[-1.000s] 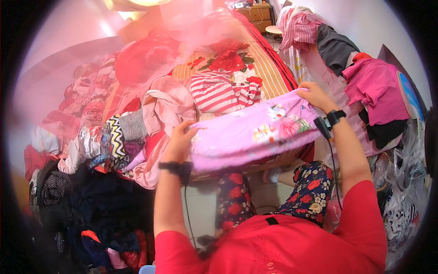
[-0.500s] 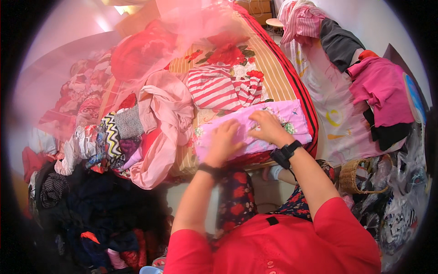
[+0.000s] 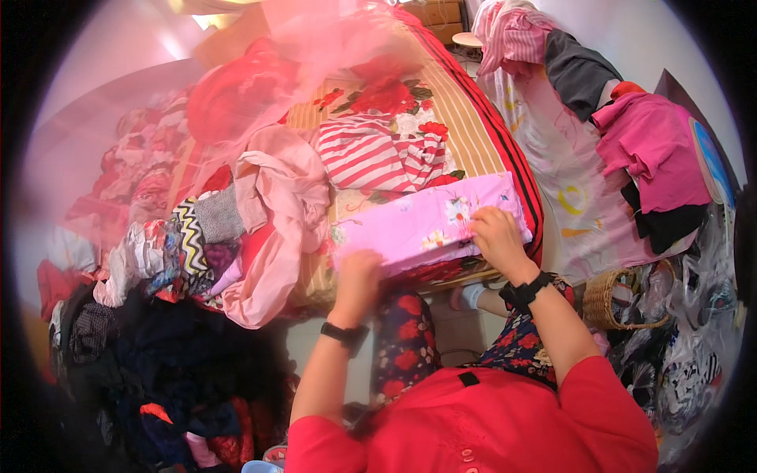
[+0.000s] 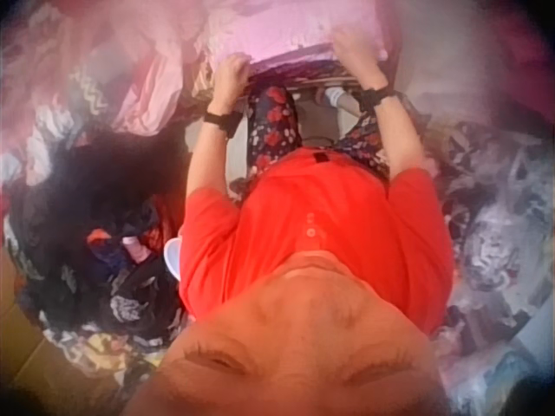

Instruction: The person folds several clothing items including black pants, a white patterned shirt, a pink top, a floral dress, and a red striped shirt on a bed.

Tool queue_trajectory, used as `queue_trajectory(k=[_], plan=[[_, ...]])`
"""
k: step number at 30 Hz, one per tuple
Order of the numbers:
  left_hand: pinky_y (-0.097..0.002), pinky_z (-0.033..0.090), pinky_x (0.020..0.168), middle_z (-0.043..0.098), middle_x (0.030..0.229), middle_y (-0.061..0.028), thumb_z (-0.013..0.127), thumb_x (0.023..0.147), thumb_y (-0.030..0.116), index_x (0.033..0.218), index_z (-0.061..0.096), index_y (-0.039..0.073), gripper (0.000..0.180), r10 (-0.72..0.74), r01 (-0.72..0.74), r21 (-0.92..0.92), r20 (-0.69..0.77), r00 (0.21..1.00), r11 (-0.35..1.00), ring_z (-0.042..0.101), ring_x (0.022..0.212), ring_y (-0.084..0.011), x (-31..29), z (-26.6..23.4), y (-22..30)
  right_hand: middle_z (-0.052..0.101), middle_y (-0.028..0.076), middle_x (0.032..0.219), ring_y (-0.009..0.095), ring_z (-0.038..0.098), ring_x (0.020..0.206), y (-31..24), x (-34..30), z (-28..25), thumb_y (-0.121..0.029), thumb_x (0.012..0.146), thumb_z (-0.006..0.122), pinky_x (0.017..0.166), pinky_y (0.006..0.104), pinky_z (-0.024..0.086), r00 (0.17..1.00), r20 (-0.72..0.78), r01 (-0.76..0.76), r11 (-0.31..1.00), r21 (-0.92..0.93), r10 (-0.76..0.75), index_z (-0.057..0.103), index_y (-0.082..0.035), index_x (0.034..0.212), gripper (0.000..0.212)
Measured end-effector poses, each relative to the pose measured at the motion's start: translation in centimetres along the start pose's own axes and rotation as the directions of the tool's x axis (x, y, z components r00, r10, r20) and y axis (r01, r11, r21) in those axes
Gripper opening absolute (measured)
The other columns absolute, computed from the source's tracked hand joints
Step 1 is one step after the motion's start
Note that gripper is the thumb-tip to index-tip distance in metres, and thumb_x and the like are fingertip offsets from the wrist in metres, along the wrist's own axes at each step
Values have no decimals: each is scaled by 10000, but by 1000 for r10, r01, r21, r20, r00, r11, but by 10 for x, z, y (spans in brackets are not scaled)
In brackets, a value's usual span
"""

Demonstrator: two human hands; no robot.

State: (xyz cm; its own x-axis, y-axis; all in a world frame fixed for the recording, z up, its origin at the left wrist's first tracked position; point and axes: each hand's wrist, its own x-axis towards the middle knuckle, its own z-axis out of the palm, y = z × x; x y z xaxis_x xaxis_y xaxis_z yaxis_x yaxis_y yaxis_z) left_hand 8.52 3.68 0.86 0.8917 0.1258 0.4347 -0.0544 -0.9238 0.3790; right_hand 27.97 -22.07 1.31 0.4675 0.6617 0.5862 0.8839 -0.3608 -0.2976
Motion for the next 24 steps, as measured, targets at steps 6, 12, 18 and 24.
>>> queue_trajectory(k=[6,12,18,24], plan=[[-409,456,855,654,977,-101,656,776,75,916,662,58,141,5,-6,9,103,995,1000,597,971,-299,-12,-1,7,616,70,1005,252,554,1024,2,-30,3,-142,754,671,874,394,396,975,221,8,997,-75,9,652,-81,894,154],[-423,431,915,601,1156,-145,661,799,136,1117,613,57,331,-88,83,-88,-50,995,993,549,1082,-343,25,-3,28,627,103,998,273,563,1012,-37,19,2,-197,773,669,875,410,412,946,305,-125,991,41,107,637,-68,967,236],[-503,348,991,486,1314,-190,622,834,269,1284,487,45,520,40,-29,347,-24,999,937,415,1255,-399,48,55,-7,595,160,1141,308,538,1114,-88,61,89,-133,832,544,982,429,385,995,-81,55,998,41,-52,586,-1,1101,302],[-516,280,1044,455,1377,-175,644,806,401,1337,453,37,672,-53,48,264,12,999,963,375,1304,-385,45,69,-15,512,151,1320,282,431,1267,-45,34,117,-244,876,527,1055,422,307,983,152,-112,993,35,105,530,-2,1242,439]])
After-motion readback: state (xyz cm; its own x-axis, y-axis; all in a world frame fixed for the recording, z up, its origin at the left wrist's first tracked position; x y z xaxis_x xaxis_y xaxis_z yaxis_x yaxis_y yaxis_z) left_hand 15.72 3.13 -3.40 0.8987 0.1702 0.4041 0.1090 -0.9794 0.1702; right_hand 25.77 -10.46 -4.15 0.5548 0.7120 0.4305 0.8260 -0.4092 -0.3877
